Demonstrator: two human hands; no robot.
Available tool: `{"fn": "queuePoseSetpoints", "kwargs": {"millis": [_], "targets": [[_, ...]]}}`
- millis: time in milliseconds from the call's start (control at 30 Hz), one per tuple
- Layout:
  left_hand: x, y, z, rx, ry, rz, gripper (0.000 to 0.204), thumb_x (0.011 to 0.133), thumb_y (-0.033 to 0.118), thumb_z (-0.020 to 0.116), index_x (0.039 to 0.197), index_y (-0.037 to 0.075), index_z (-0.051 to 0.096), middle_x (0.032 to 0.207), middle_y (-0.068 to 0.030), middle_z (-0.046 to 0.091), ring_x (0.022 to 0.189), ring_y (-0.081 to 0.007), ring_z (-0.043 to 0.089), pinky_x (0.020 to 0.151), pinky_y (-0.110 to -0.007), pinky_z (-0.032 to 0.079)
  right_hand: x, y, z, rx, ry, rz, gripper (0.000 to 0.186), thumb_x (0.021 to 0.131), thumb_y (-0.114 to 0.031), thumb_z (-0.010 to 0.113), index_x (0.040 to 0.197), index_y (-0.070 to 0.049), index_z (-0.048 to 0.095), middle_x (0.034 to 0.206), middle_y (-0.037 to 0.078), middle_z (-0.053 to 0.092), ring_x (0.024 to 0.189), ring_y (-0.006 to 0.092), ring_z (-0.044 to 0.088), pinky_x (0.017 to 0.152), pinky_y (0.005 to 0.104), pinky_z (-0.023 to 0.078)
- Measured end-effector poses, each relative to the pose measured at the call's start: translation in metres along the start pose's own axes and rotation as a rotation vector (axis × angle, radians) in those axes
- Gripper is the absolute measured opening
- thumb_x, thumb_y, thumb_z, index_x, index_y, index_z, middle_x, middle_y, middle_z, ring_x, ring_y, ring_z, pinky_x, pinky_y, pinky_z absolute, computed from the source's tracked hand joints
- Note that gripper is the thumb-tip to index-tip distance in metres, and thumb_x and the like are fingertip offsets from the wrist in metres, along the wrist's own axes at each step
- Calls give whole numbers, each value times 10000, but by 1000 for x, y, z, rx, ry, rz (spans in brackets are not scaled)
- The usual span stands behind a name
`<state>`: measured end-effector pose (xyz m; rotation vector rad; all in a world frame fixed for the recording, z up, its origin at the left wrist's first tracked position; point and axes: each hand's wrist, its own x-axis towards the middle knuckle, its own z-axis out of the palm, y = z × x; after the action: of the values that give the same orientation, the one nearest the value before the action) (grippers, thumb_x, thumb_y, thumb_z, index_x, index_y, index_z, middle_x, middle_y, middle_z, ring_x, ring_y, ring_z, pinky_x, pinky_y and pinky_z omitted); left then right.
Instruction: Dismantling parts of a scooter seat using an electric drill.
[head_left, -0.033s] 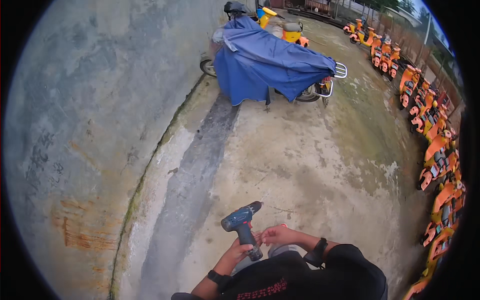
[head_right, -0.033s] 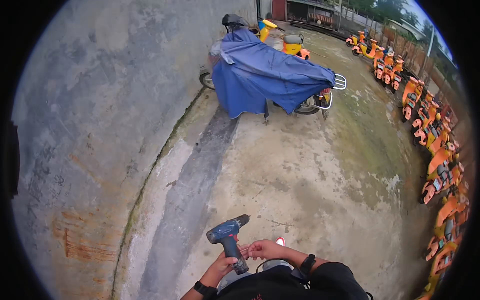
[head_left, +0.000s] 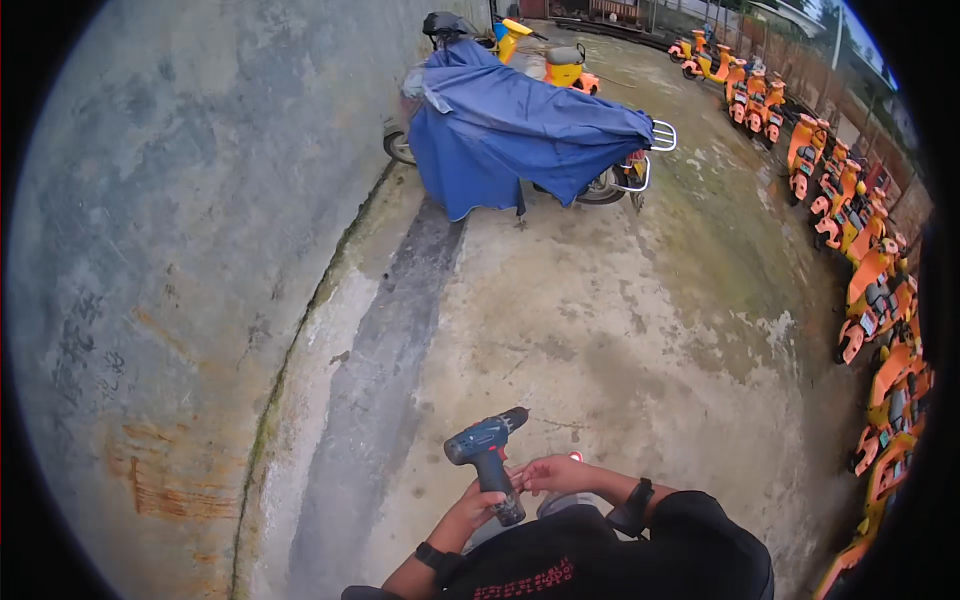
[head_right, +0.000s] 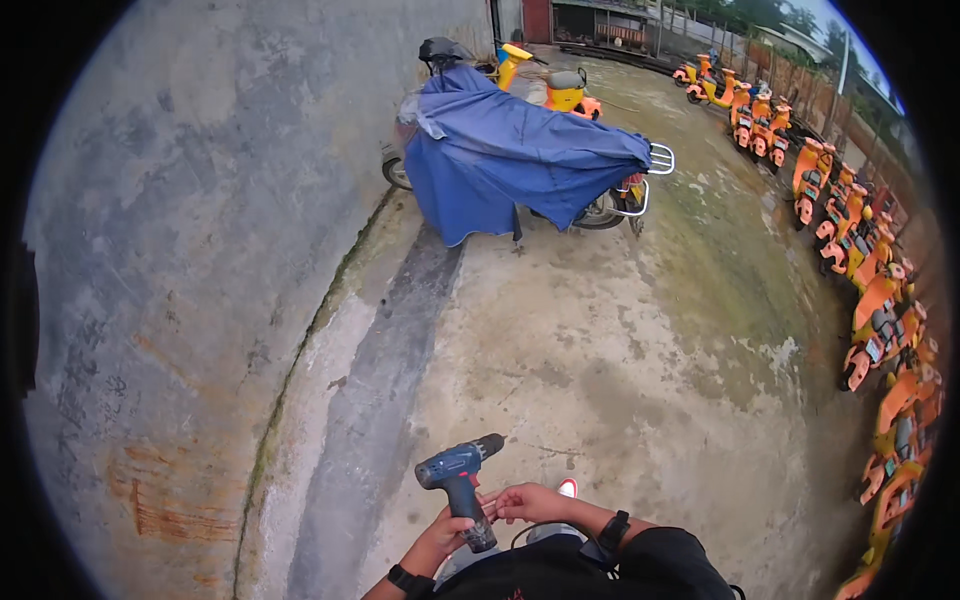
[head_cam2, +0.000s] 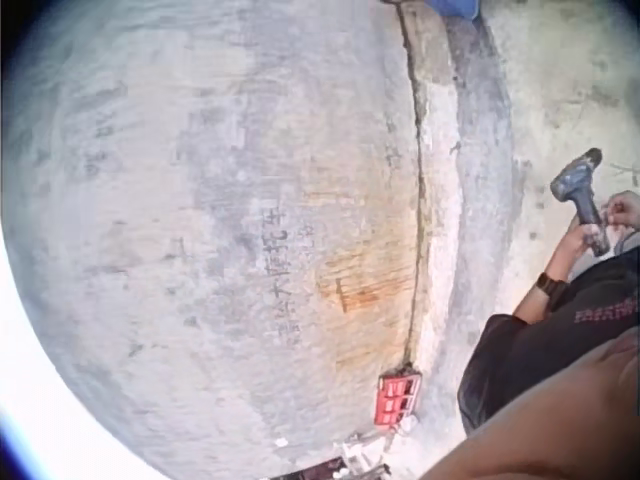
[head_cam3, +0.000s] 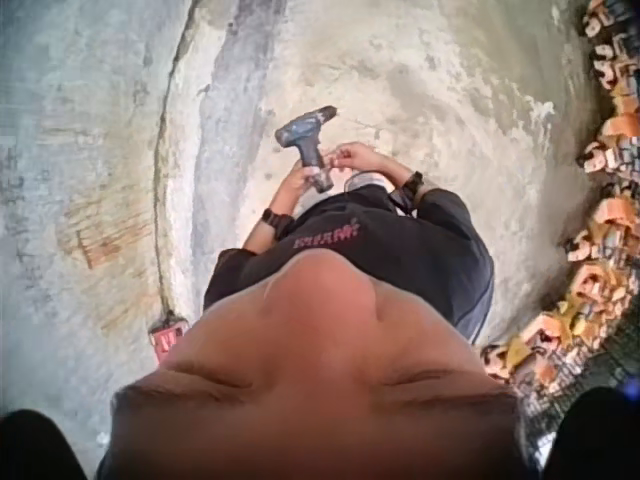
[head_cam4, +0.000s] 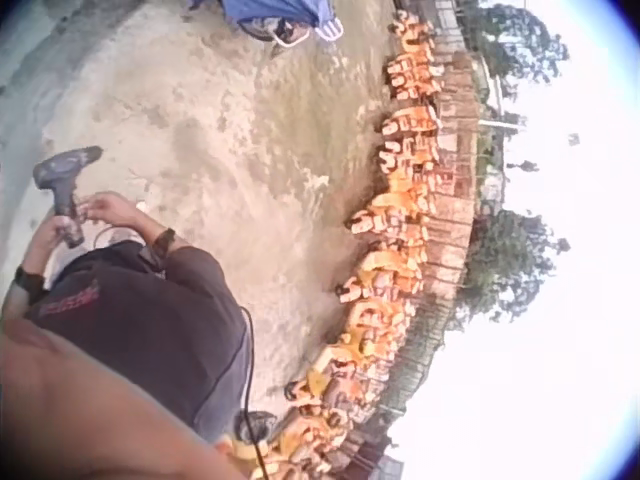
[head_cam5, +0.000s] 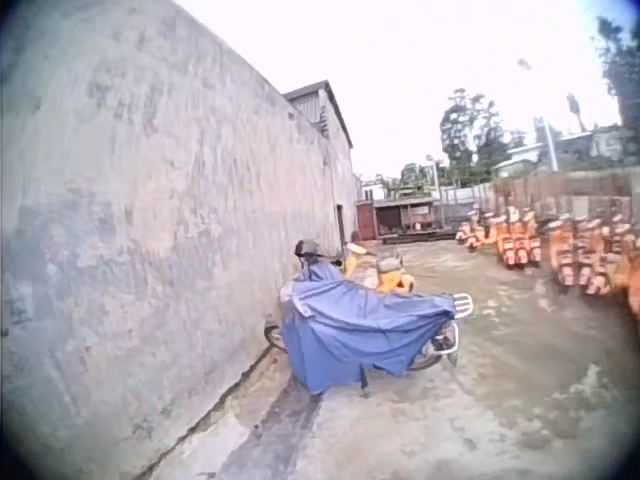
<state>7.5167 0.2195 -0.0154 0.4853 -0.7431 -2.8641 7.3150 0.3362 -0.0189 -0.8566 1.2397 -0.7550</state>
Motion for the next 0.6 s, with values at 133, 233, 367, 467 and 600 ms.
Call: {"fn": "queuePoseSetpoints", "kwargs": {"millis": [133,233,367,467,600], "targets": [[130,-50,25,180,-67,-294,536,719,104,712,1193,3,483,1196,-179,579,1202,-339,550,1108,-471,376,-73,32,-89,-132,185,-109,164,935,-191,636,1005,-47,671,980,49,709,835,113,664,726,288,522],[199,-76,62,277,-8,-514,494,745,97,686,1194,-7,508,1126,-169,618,1057,-315,628,994,-436,474,-111,64,-153,-391,356,-264,188,864,-265,687,909,-82,695,874,65,684,801,197,663,717,344,520],[297,-110,132,395,-45,-727,413,793,99,643,1179,-4,536,1095,-187,653,896,-265,675,840,-347,546,-179,80,-226,-571,502,-195,278,794,-365,698,814,-89,681,811,98,644,812,297,638,713,409,505],[369,-133,170,465,-95,-742,422,808,121,640,1198,6,525,1017,-125,656,890,-212,667,797,-336,548,-214,80,-291,-653,624,-80,302,781,-378,698,788,-78,660,848,106,652,827,306,643,718,425,503],[482,-163,206,518,-135,-787,423,815,127,650,1204,6,536,1028,-114,652,909,-199,656,799,-326,534,-246,111,-397,-425,601,-12,304,832,-335,698,925,-46,669,984,115,679,855,260,664,737,388,519]]}}
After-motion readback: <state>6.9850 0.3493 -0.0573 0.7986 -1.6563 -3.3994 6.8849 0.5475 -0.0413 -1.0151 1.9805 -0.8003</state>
